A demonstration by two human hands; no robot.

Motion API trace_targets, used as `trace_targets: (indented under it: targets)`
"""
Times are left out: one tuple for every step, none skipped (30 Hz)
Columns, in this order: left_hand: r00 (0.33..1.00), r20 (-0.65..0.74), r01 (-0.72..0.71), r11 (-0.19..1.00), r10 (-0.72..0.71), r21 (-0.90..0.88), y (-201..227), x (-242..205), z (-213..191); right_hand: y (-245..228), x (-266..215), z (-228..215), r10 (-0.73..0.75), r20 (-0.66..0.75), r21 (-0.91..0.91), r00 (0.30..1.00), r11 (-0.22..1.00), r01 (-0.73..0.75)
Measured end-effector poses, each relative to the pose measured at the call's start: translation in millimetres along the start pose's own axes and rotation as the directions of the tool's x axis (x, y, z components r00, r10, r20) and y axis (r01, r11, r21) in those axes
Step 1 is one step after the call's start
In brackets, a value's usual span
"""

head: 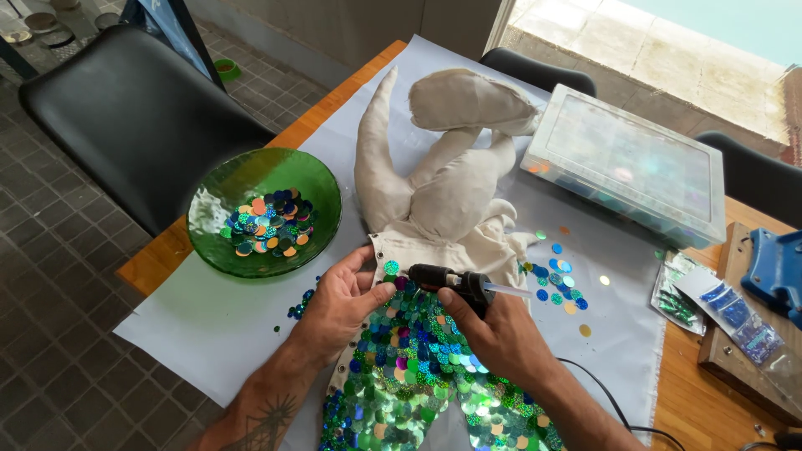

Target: Applying sequins to a fabric object using a hot glue gun

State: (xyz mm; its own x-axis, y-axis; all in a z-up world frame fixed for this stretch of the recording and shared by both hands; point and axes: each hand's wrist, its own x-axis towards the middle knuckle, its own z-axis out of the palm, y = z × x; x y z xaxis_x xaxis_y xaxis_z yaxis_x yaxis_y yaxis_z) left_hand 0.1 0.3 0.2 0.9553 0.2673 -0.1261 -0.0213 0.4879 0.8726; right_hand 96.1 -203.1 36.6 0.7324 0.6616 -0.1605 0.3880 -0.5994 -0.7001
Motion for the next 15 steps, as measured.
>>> trace_targets:
  targets:
    - [1.000, -0.002, 0.000, 1.000, 0.000, -0.001, -0.9, -0.6, -0.9, -1.3, -0.9, 0.1, -0.001, 0.002, -0.001, 1.000, 1.000, 0.001]
    - [1.000, 0.011, -0.006, 1.000, 0.006, -0.014, -1.3, -0.2, -1.8, -2.6, -1.1, -0.1, 0.034, 0.004, -0.030, 0.999, 0.999, -0.034]
    - [1.000, 0.023, -0.011, 1.000, 0.012, -0.027, -1.8, 0.3, -2.7, -3.9, -1.4, -0.3, 0.069, 0.005, -0.059, 0.998, 0.996, -0.069]
    - [1.000, 0.023, -0.010, 1.000, 0.010, -0.028, -1.0, 0.0, -1.9, -2.0, -1.3, 1.2, 0.071, 0.006, -0.060, 0.997, 0.996, -0.070]
    - [1.000, 0.005, -0.002, 1.000, 0.002, -0.011, -0.2, -0.4, -1.1, -0.1, -1.2, 2.7, 0.057, 0.004, -0.070, 0.998, 0.996, -0.057]
    - [1.000, -0.015, 0.002, 1.000, -0.002, 0.007, 1.2, 0.0, -0.6, 1.6, 0.0, 3.9, 0.041, 0.001, -0.081, 0.999, 0.996, -0.041]
    - [1.000, -0.015, 0.000, 1.000, 0.000, 0.006, 1.0, 0.1, -0.2, -2.2, -0.9, 2.4, 0.040, 0.001, -0.083, 0.999, 0.996, -0.040]
    - [1.000, -0.017, 0.009, 1.000, -0.009, -0.007, 1.0, -0.4, -0.3, -6.5, -1.6, 1.3, 0.003, -0.001, -0.074, 1.000, 0.997, -0.003]
    - [1.000, -0.019, 0.017, 1.000, -0.018, -0.020, 1.0, -0.8, -0.4, -10.7, -2.4, 0.1, -0.033, -0.002, -0.065, 0.999, 0.997, 0.033]
    - [1.000, -0.020, 0.016, 1.000, -0.016, -0.021, 0.2, -0.6, -1.4, -5.4, -3.2, 2.1, -0.034, -0.002, -0.066, 0.999, 0.997, 0.034]
    - [1.000, -0.021, 0.006, 1.000, -0.006, 0.009, -0.7, -0.2, -2.3, 0.2, -4.1, 4.0, -0.176, -0.052, -0.163, 0.983, 0.973, 0.165]
    - [1.000, -0.020, -0.001, 0.999, 0.002, 0.039, -2.0, 0.0, -2.9, 5.9, -5.7, 5.9, -0.314, -0.087, -0.264, 0.945, 0.922, 0.282]
    - [1.000, -0.020, 0.000, 0.999, 0.001, 0.038, -3.8, 0.0, -4.9, 8.6, -9.5, 5.8, -0.313, -0.087, -0.264, 0.946, 0.923, 0.281]
    - [1.000, -0.008, -0.010, 0.999, 0.010, 0.032, -5.0, 1.3, -6.6, 11.3, -12.7, 5.2, -0.388, -0.090, -0.407, 0.917, 0.855, 0.322]
    - [1.000, 0.005, -0.019, 0.999, 0.019, 0.025, -6.2, 2.9, -7.8, 14.2, -16.0, 4.3, -0.461, -0.081, -0.540, 0.884, 0.765, 0.350]
